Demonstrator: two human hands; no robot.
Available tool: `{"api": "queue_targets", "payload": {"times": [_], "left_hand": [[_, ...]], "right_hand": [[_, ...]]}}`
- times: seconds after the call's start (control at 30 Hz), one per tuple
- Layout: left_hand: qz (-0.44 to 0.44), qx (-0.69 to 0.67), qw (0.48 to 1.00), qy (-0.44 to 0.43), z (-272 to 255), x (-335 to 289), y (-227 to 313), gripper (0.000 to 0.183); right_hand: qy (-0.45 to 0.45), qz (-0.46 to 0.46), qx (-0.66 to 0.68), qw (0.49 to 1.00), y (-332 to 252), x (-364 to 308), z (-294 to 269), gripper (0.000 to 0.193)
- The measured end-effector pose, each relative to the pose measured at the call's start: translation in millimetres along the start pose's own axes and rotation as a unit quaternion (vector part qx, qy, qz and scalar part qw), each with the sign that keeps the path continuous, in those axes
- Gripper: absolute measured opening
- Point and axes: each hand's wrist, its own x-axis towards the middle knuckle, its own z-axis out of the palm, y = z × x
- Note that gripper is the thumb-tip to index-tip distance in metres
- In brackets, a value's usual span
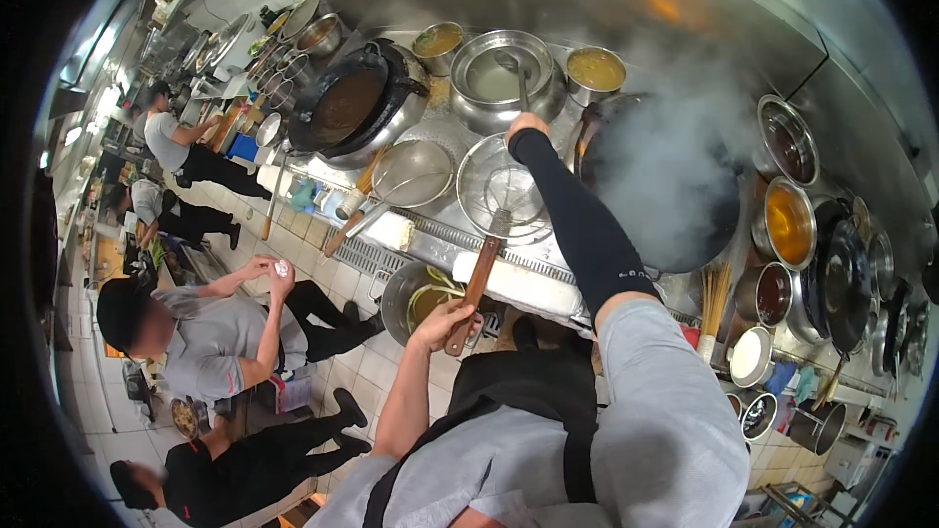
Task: The person washes a wok with water and a brush, سپس cooks noodles and vegetables by frying and stirring them in the wok with a ladle.
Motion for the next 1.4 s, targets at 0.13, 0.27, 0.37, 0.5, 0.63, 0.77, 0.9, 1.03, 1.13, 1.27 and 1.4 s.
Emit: {"api": "queue_targets", "payload": {"times": [0.13,0.27,0.37,0.5,0.63,0.77,0.9,1.03,1.13,1.27,1.4], "left_hand": [[0.015,-0.144,0.985,-0.096,-11,11,-20,0.028],[0.077,-0.146,0.986,-0.022,28,-36,26,0.02],[0.128,-0.004,0.989,0.075,53,-59,80,0.017],[0.263,0.244,0.911,0.203,50,-42,152,0.025],[0.392,0.41,0.765,0.304,50,-3,253,0.039],[0.402,0.482,0.708,0.323,49,27,331,0.044],[0.427,0.575,0.637,0.286,45,24,359,0.047],[0.441,0.518,0.667,0.303,48,1,338,0.049],[0.43,0.54,0.661,0.294,38,-3,336,0.048],[0.488,0.525,0.641,0.275,41,3,320,0.047],[0.441,0.526,0.656,0.314,44,19,266,0.05]], "right_hand": [[-0.269,0.273,0.784,0.489,-6,34,-28,0.019],[-0.316,0.258,0.879,0.247,27,-11,-57,0.015],[-0.289,0.19,0.886,0.31,57,-65,-89,0.025],[-0.284,0.12,0.871,0.384,87,-150,-169,0.029],[-0.233,0.162,0.852,0.44,114,-237,-250,0.027],[-0.173,0.237,0.791,0.537,150,-292,-284,0.022],[-0.094,0.312,0.65,0.686,182,-339,-277,0.012],[0.006,0.329,0.534,0.779,181,-371,-249,0.011],[0.049,0.309,0.472,0.824,197,-375,-205,0.011],[0.171,0.24,0.25,0.922,192,-367,-171,0.018],[0.268,0.143,0.172,0.937,146,-342,-158,0.035]]}}
